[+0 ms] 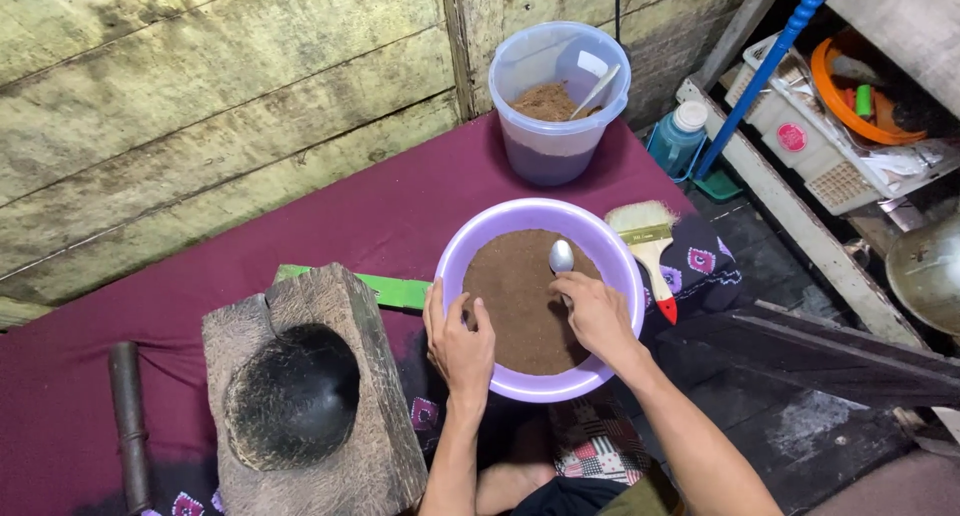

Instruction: Stirring and leveling brown powder in a purple bowl using a spoon

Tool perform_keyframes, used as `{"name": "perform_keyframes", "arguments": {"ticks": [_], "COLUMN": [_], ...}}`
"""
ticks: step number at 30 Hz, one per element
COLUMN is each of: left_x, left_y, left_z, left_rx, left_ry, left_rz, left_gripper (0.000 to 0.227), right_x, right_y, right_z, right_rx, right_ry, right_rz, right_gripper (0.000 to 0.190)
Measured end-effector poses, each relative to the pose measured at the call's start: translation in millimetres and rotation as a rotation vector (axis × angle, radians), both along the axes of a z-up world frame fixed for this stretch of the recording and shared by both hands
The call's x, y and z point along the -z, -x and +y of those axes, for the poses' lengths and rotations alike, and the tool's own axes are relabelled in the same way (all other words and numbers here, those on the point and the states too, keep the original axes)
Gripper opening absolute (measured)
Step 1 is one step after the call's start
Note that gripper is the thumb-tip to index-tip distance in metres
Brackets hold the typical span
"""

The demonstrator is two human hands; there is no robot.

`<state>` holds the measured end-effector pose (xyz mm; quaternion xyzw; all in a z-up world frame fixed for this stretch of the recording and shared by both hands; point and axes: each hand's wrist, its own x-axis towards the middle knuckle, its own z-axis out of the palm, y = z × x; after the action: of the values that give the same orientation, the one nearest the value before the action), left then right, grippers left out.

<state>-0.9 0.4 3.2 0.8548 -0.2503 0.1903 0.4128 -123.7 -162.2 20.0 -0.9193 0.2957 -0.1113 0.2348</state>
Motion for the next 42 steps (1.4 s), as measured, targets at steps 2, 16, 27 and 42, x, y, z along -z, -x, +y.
{"name": "perform_keyframes", "arguments": {"ticks": [2, 16, 27, 42], "left_x": [0.7, 3.9, -0.2, -4.0], "left_y": [-0.3, -2.7, -0.7, -0.8], "left_z": [1.1, -1.2, 1.5, 1.7], "left_rx": [-0.001, 0.005, 0.014, 0.025], "left_ry": [-0.004, 0.001, -0.015, -0.005], "left_rz": [0.001, 0.013, 0.02, 0.026], "left_gripper": [0.017, 0.016, 0.017, 0.018], "right_x": [1.9, -4.0, -2.6, 4.3], "right_y": [1.2, 16.1, 23.4, 32.4], "right_z": [2.8, 36.1, 72.2, 48.3], "right_rx": [0.028, 0.086, 0.068, 0.133], "right_ry": [0.018, -0.008, 0.142, 0.271], "right_rz": [-0.003, 0.003, -0.098, -0.047], "right_gripper": [0.033, 0.031, 0.037, 0.04]}}
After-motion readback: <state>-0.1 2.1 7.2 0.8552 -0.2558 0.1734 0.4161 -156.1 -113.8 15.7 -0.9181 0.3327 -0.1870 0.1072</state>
